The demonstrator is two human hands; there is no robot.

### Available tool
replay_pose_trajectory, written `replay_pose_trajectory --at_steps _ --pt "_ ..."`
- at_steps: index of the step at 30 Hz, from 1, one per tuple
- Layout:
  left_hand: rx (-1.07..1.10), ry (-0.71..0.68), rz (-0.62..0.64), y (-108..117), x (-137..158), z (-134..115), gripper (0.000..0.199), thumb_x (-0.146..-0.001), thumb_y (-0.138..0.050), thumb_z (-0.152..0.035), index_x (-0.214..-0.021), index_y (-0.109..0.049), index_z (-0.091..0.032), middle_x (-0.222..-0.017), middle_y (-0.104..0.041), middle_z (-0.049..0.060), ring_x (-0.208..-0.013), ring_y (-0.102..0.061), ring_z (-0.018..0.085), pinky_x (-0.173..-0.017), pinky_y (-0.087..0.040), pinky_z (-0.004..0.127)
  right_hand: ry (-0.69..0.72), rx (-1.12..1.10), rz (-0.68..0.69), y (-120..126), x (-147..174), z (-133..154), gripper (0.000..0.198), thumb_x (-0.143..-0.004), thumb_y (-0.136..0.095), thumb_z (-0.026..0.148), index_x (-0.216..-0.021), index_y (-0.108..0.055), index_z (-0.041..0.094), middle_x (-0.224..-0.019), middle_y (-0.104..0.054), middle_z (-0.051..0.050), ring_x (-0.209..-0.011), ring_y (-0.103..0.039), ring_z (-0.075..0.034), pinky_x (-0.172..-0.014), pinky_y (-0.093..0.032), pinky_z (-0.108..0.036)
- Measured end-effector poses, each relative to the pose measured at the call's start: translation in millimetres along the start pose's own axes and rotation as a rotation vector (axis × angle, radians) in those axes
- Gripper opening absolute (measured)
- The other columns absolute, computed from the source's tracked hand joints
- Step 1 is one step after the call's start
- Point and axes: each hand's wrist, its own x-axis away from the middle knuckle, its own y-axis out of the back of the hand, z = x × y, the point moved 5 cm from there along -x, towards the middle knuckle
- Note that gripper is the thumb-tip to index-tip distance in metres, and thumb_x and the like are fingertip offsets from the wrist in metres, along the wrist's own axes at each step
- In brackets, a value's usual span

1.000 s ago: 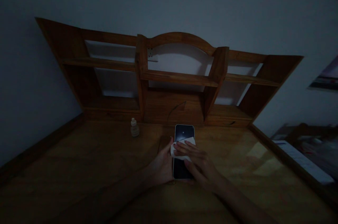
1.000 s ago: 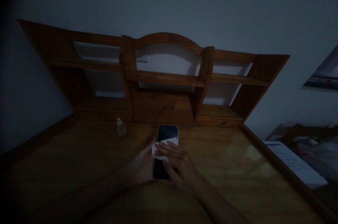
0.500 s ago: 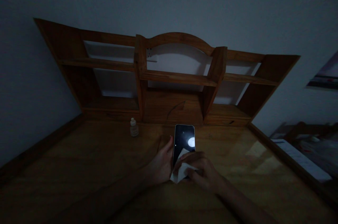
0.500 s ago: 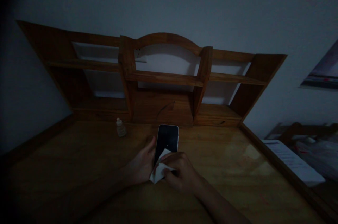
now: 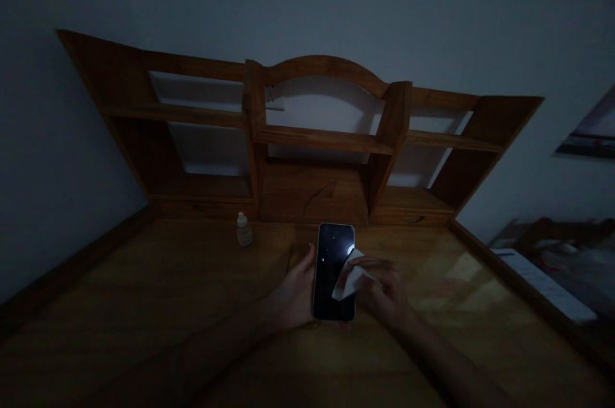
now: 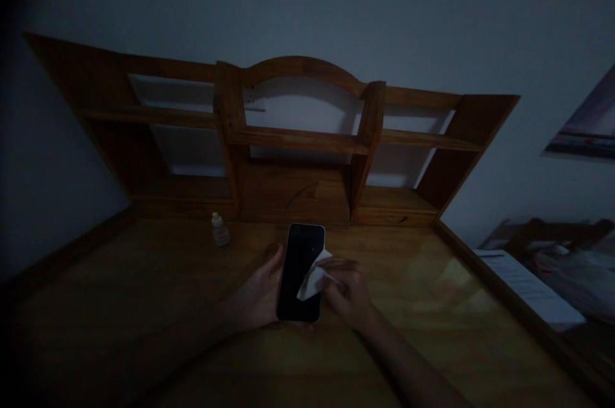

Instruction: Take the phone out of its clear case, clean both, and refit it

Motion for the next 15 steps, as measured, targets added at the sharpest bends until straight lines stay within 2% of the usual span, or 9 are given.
replay_pose_trajectory --at_steps 3,7,11,15 --pt "0.000 0.006 -0.002 -3 1 0 0.068 -0.094 -0.027 -0.067 -0.132 -0.048 -0.016 -0.124 -0.052 0.019 -0.117 -0.047 0.039 -0.092 -0.038 0.057 -0.031 -0.034 -0.079 6 2 -6 0.037 -0.097 -0.039 0.029 -0.087 -0.074 0.022 -0.086 -0.074 -0.006 -0.090 -0.069 -0.022 -0.094 -0.051 -0.043" --pt "-0.015 0.008 -0.028 -3 0 1 0.070 -0.093 -0.027 -0.068 -0.134 -0.047 -0.014 -0.122 -0.053 0.021 -0.114 -0.050 0.039 -0.091 -0.040 0.056 -0.077 0.055 -0.133 9 2 -8 0.033 -0.097 -0.041 0.023 -0.112 -0.069 0.028 -0.110 -0.072 -0.005 -0.112 -0.063 -0.024 -0.104 -0.045 -0.046" --pt "-0.007 0.020 -0.049 1 -1 2 0.069 -0.093 -0.031 -0.067 -0.132 -0.050 -0.013 -0.117 -0.056 0.020 -0.110 -0.053 0.037 -0.090 -0.042 0.052 -0.101 0.149 -0.111 7 -2 -7 0.036 -0.098 -0.041 0.023 -0.128 -0.059 0.026 -0.133 -0.060 -0.006 -0.130 -0.049 -0.025 -0.110 -0.038 -0.050" --pt "0.002 0.041 -0.068 1 0 2 0.075 -0.090 -0.032 -0.073 -0.130 -0.051 -0.012 -0.113 -0.059 0.019 -0.107 -0.055 0.037 -0.087 -0.044 0.050 -0.103 0.226 -0.062 2 -9 -5 0.040 -0.100 -0.035 0.022 -0.136 -0.052 0.026 -0.145 -0.048 -0.005 -0.139 -0.037 -0.023 -0.117 -0.026 -0.052"
